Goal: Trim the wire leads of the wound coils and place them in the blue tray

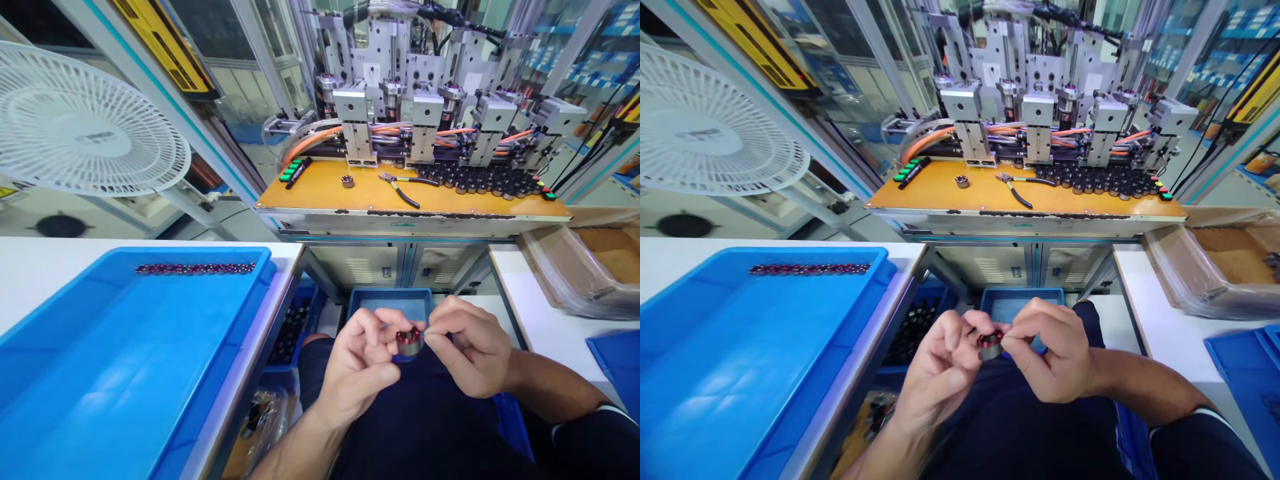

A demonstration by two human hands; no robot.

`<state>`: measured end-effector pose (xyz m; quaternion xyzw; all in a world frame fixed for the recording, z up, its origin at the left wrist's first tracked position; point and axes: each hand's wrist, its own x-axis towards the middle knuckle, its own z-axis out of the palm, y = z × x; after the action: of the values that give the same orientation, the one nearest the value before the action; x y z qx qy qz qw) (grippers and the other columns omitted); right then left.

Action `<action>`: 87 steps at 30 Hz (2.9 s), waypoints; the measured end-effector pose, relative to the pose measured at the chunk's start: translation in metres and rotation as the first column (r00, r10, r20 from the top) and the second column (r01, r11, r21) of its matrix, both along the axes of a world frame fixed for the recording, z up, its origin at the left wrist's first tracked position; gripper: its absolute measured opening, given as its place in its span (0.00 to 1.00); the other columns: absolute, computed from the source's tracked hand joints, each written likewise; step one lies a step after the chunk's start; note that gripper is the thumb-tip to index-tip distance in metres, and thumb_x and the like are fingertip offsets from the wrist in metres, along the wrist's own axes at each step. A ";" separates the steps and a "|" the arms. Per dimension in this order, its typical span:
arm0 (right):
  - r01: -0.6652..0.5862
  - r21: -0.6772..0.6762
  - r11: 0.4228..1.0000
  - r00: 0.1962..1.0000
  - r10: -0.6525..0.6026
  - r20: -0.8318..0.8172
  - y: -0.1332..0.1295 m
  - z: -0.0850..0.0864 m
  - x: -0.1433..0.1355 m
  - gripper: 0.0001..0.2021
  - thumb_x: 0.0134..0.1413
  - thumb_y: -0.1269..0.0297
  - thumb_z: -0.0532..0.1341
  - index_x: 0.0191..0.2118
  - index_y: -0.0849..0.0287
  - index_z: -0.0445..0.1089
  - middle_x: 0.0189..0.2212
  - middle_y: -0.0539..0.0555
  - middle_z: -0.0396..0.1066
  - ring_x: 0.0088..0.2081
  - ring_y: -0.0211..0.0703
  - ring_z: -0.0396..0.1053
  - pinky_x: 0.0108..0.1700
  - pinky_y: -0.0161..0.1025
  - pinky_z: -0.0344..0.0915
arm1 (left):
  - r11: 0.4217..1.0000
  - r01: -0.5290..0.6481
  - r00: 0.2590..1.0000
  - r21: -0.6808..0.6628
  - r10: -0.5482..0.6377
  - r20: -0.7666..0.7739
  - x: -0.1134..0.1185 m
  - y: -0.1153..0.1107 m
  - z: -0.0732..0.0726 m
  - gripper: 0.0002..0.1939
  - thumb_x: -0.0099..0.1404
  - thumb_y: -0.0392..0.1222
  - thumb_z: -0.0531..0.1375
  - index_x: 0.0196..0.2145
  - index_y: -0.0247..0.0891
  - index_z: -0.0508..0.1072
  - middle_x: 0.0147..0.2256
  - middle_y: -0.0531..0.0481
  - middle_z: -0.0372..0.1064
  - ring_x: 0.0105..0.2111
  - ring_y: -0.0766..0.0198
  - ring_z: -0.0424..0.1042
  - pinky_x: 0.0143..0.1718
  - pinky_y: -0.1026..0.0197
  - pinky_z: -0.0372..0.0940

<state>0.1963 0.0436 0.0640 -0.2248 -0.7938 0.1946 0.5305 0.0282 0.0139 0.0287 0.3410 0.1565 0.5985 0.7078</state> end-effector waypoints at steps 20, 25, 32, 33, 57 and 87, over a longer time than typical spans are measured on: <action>0.008 -0.010 1.000 0.994 -0.009 -0.107 -0.004 -0.008 -0.008 0.06 0.54 0.79 0.60 0.33 0.61 0.66 0.24 0.51 0.66 0.24 0.36 0.65 0.27 0.33 0.63 | 0.963 -0.157 0.961 0.218 0.200 -0.191 0.000 -0.003 -0.005 0.12 0.56 0.32 0.69 0.33 0.39 0.69 0.40 0.54 0.74 0.36 0.70 0.77 0.39 0.68 0.72; -0.006 -0.145 0.989 0.977 -0.025 -0.212 -0.011 -0.010 -0.013 0.06 0.54 0.79 0.60 0.32 0.61 0.68 0.24 0.50 0.66 0.26 0.35 0.65 0.29 0.33 0.63 | 0.896 -0.305 0.885 0.323 0.392 -0.250 0.002 -0.003 -0.010 0.13 0.57 0.32 0.68 0.38 0.42 0.72 0.38 0.52 0.74 0.39 0.62 0.79 0.44 0.59 0.75; -0.379 -0.694 0.612 0.909 0.104 -0.404 -0.019 -0.014 -0.014 0.09 0.54 0.69 0.64 0.25 0.61 0.67 0.22 0.48 0.64 0.25 0.33 0.60 0.28 0.32 0.59 | 0.901 -0.299 0.884 0.316 0.386 -0.263 -0.003 0.002 -0.021 0.11 0.57 0.35 0.69 0.38 0.44 0.76 0.44 0.49 0.75 0.42 0.58 0.79 0.45 0.56 0.76; -0.424 -0.735 0.529 0.894 0.114 -0.434 -0.019 -0.016 -0.015 0.10 0.53 0.66 0.66 0.25 0.61 0.68 0.21 0.48 0.65 0.24 0.33 0.60 0.27 0.32 0.59 | 0.902 -0.301 0.885 0.311 0.385 -0.260 -0.004 0.002 -0.022 0.10 0.57 0.36 0.69 0.37 0.43 0.77 0.43 0.49 0.76 0.42 0.57 0.80 0.44 0.55 0.76; 0.196 0.497 0.845 0.966 -0.253 0.049 0.013 -0.055 -0.008 0.14 0.56 0.71 0.60 0.48 0.62 0.69 0.30 0.57 0.75 0.30 0.44 0.73 0.30 0.39 0.73 | 0.735 -0.208 0.426 0.645 0.662 -0.617 -0.018 -0.005 0.005 0.24 0.56 0.39 0.69 0.51 0.41 0.75 0.38 0.46 0.76 0.32 0.63 0.73 0.34 0.63 0.70; -0.147 -0.596 0.789 0.967 -0.012 -0.254 -0.008 -0.026 -0.015 0.08 0.59 0.65 0.63 0.29 0.60 0.71 0.23 0.47 0.67 0.21 0.31 0.65 0.25 0.30 0.62 | 0.728 -0.293 0.524 0.620 0.665 -0.532 -0.013 -0.007 -0.006 0.17 0.57 0.27 0.65 0.43 0.40 0.77 0.43 0.44 0.77 0.41 0.58 0.78 0.36 0.60 0.75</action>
<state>0.1809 0.0360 0.0384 -0.3294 -0.6247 0.4853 0.5155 0.0154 0.0068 0.0224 0.6454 0.3686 0.6064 0.2827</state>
